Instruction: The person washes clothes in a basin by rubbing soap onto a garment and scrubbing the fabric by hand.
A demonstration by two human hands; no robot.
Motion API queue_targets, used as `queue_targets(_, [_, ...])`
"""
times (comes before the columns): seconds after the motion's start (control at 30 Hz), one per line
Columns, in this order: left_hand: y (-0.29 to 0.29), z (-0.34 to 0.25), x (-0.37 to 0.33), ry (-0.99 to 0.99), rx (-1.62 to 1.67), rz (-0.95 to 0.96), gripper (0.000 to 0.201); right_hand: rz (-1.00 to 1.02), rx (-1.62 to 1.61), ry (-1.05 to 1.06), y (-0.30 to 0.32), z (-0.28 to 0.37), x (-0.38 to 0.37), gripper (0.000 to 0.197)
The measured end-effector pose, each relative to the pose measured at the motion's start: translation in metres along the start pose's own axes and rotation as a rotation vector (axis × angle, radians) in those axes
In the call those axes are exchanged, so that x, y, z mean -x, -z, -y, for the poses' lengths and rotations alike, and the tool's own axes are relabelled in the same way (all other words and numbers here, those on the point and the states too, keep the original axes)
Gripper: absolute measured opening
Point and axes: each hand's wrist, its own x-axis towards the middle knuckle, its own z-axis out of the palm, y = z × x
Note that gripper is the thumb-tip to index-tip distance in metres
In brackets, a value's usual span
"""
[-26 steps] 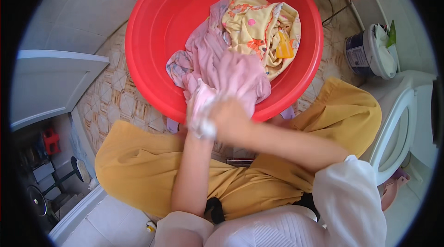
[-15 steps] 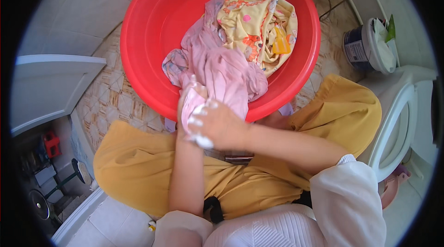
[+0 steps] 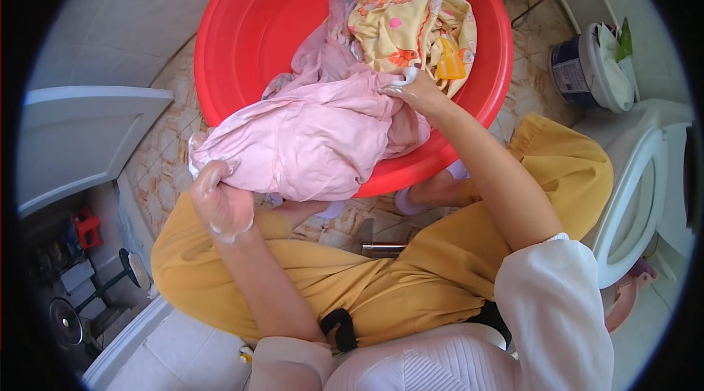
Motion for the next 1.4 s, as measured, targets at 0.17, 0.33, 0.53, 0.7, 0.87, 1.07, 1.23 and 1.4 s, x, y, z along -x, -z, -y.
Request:
queue_targets(0.17, [0.010,-0.001,-0.007,-0.126,-0.079,-0.117,0.037,0.025,-0.084,0.028,0.009,0.077,0.024,0.024])
queue_targets(0.33, [0.020,0.005,-0.014,-0.202,-0.217,-0.261,0.042,-0.226,-0.383,0.237,0.042,0.113,0.031,0.029])
queue_targets(0.53, [0.008,0.014,-0.014,-0.224,-0.320,-0.284,0.031,-0.332,-0.530,0.107,0.044,0.105,0.027,0.027])
queue_targets(0.7, [0.023,0.023,-0.022,-0.128,-0.269,-0.325,0.021,-0.379,-0.531,0.070,0.044,0.101,0.021,0.024])
queue_targets(0.87, [0.022,0.029,-0.025,-0.119,-0.235,-0.316,0.022,-0.408,-0.465,0.074,0.047,0.092,0.014,0.026])
queue_targets(1.07, [0.008,0.031,-0.022,-0.139,-0.230,-0.417,0.021,-0.462,-0.391,-0.018,0.053,0.091,0.014,0.027])
queue_targets(1.23, [-0.010,0.026,-0.018,-0.188,-0.172,-0.555,0.023,-0.099,0.262,-0.098,0.059,0.098,0.025,0.027])
queue_targets(1.4, [0.008,0.018,-0.017,-0.100,0.135,0.226,0.044,0.255,1.275,-0.141,0.034,0.098,0.043,0.030])
